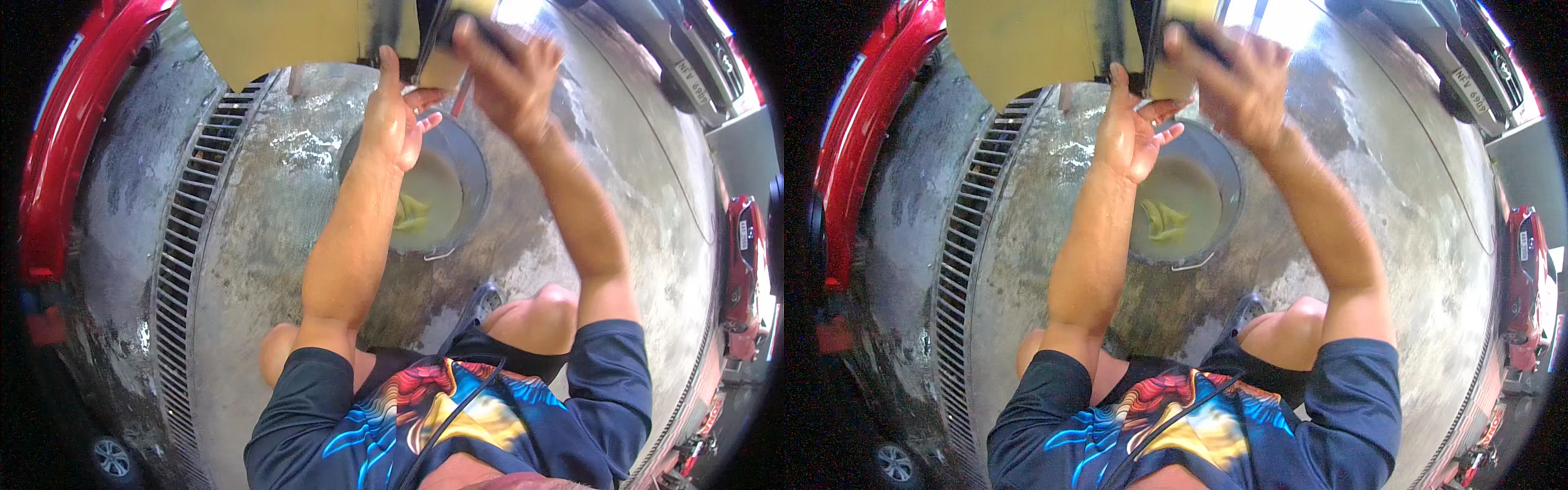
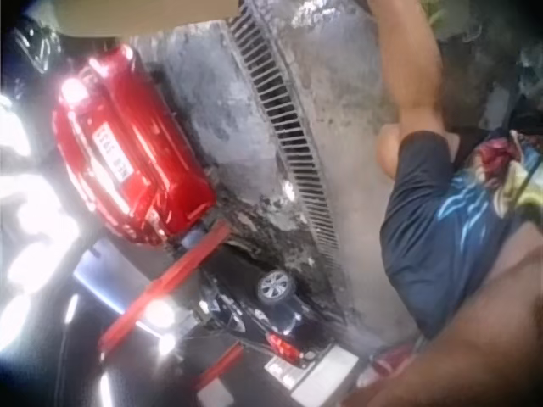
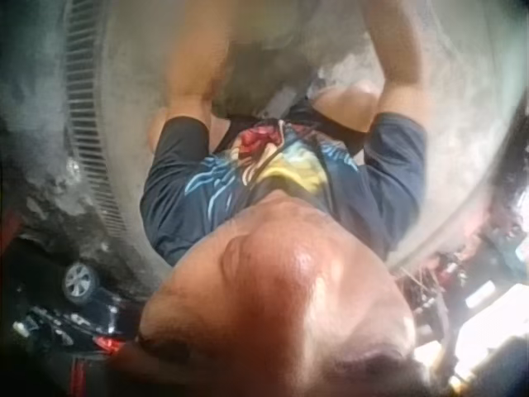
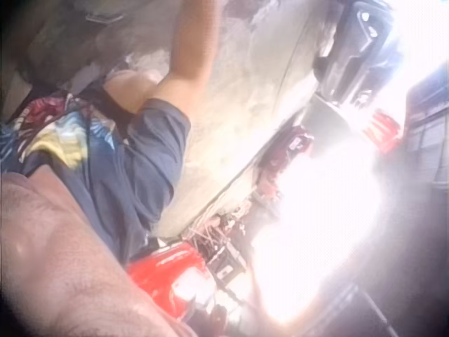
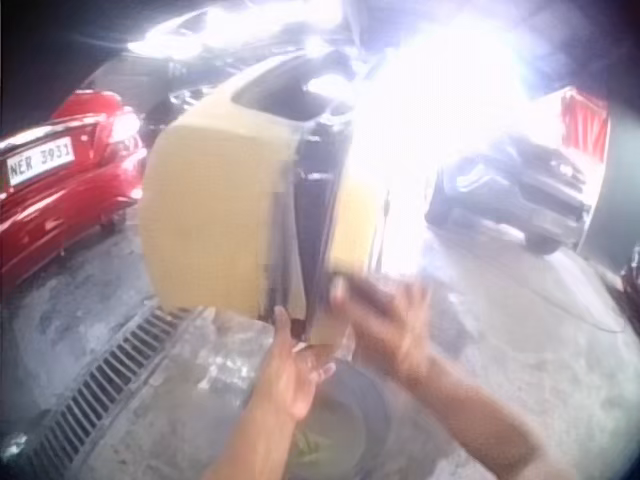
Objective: The person sands the edges of a detached yellow car door using a black sanding block and water from a nearby bucket. They repeatedly dip a green cloth into the bucket to wipe the sanded area and rinse the sanding block.
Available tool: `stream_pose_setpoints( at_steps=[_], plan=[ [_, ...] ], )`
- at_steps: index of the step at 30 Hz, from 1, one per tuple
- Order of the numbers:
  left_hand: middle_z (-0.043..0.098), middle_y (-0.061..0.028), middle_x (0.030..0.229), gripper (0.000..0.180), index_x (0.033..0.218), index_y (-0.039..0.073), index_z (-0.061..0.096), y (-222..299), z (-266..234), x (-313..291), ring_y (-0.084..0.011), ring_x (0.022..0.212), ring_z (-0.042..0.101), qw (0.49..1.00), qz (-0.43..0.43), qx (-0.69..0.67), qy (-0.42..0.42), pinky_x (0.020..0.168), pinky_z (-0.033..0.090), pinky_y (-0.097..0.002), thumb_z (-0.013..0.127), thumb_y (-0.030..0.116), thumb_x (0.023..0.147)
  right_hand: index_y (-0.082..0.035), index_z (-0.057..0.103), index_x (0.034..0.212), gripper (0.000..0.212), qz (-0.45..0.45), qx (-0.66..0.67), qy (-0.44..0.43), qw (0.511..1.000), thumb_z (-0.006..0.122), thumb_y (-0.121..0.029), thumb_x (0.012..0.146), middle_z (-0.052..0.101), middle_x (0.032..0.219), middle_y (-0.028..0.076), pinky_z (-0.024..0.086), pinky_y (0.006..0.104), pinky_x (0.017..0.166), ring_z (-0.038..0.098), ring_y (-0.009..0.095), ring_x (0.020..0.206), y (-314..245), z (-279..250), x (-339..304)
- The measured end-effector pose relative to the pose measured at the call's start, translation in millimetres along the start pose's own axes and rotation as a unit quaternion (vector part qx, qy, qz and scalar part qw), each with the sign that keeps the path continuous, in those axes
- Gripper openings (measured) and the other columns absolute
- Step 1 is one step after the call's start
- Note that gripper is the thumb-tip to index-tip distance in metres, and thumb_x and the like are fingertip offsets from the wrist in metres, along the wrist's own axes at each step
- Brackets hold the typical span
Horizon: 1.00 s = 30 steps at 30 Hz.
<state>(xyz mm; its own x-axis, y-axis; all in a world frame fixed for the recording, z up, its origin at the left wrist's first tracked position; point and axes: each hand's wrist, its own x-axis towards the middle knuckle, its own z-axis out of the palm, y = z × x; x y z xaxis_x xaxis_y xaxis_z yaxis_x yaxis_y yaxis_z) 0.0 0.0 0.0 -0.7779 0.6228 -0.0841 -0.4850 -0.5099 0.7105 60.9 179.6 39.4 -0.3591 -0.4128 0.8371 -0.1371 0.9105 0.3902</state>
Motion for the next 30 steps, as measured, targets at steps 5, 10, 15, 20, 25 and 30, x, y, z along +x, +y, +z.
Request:
stream_pose_setpoints(
  at_steps=[5,10,15,20,25,30],
  plan=[
    [0.069,-0.0008,0.119,0.074,0.129,0.018,0.063,4.6,1.7,-4.6,-0.0173,0.107,0.064,1.0,0.018,0.01,0.01,0.088,0.04,-0.0417,0.05,0.082,0.095,-0.035,0.073,0.13,0.054,-0.063,0.018,-0.016,0.998,0.078,-0.02,0.078,0.065,0.134,-0.007,0.042,0.0408,0.091,0.062,0.017,0.111,-15.8,-14.2,3.5],
    [0.072,-0.0044,0.117,0.071,0.125,0.017,0.065,1.8,-4.4,-1.7,-0.0219,0.111,0.066,0.999,0.016,0.026,-0.029,0.092,0.043,-0.0438,0.051,0.08,0.096,-0.023,0.07,0.133,0.064,0.042,-0.027,0.054,0.997,0.082,-0.006,0.073,0.067,0.129,0.008,0.044,0.0465,0.089,0.063,0.03,0.106,28.3,-6.8,32.5],
    [0.072,-0.0005,0.112,0.067,0.126,0.018,0.065,13.1,7.1,-6.7,-0.0187,0.106,0.066,1.0,0.024,0.011,0.007,0.086,0.046,-0.0423,0.054,0.077,0.097,-0.038,0.077,0.125,0.053,-0.039,0.002,0.005,0.999,0.08,-0.015,0.077,0.068,0.125,-0.006,0.04,0.0371,0.084,0.063,0.017,0.112,-23.1,-8.5,5.9],
    [0.074,-0.0024,0.116,0.069,0.127,0.018,0.066,0.1,0.7,-4.9,-0.0201,0.109,0.066,1.0,0.007,0.009,-0.012,0.093,0.041,-0.0445,0.051,0.079,0.097,-0.03,0.08,0.121,0.051,0.015,-0.022,0.033,0.999,0.083,-0.006,0.077,0.073,0.122,-0.003,0.041,0.0365,0.089,0.063,0.019,0.103,25.2,-1.3,1.6],
    [0.075,-0.0004,0.114,0.066,0.127,0.02,0.067,7.9,4.6,-5.0,-0.0161,0.108,0.065,1.0,0.007,-0.005,0.027,0.092,0.041,-0.0413,0.052,0.077,0.098,-0.037,0.076,0.124,0.055,-0.004,0.045,0.012,0.999,0.077,-0.012,0.075,0.066,0.128,-0.007,0.038,0.0379,0.087,0.062,0.018,0.104,-48.3,1.6,-18.1],
    [0.075,-0.0019,0.114,0.069,0.124,0.018,0.068,2.6,-3.9,-0.7,-0.0171,0.107,0.066,1.0,-0.011,0.02,-0.009,0.093,0.042,-0.0416,0.05,0.079,0.097,-0.036,0.076,0.125,0.059,0.001,0.019,0.055,0.998,0.078,-0.01,0.073,0.068,0.126,-0.007,0.038,0.0366,0.088,0.062,0.017,0.107,-9.9,-4.3,17.3]
  ],
)
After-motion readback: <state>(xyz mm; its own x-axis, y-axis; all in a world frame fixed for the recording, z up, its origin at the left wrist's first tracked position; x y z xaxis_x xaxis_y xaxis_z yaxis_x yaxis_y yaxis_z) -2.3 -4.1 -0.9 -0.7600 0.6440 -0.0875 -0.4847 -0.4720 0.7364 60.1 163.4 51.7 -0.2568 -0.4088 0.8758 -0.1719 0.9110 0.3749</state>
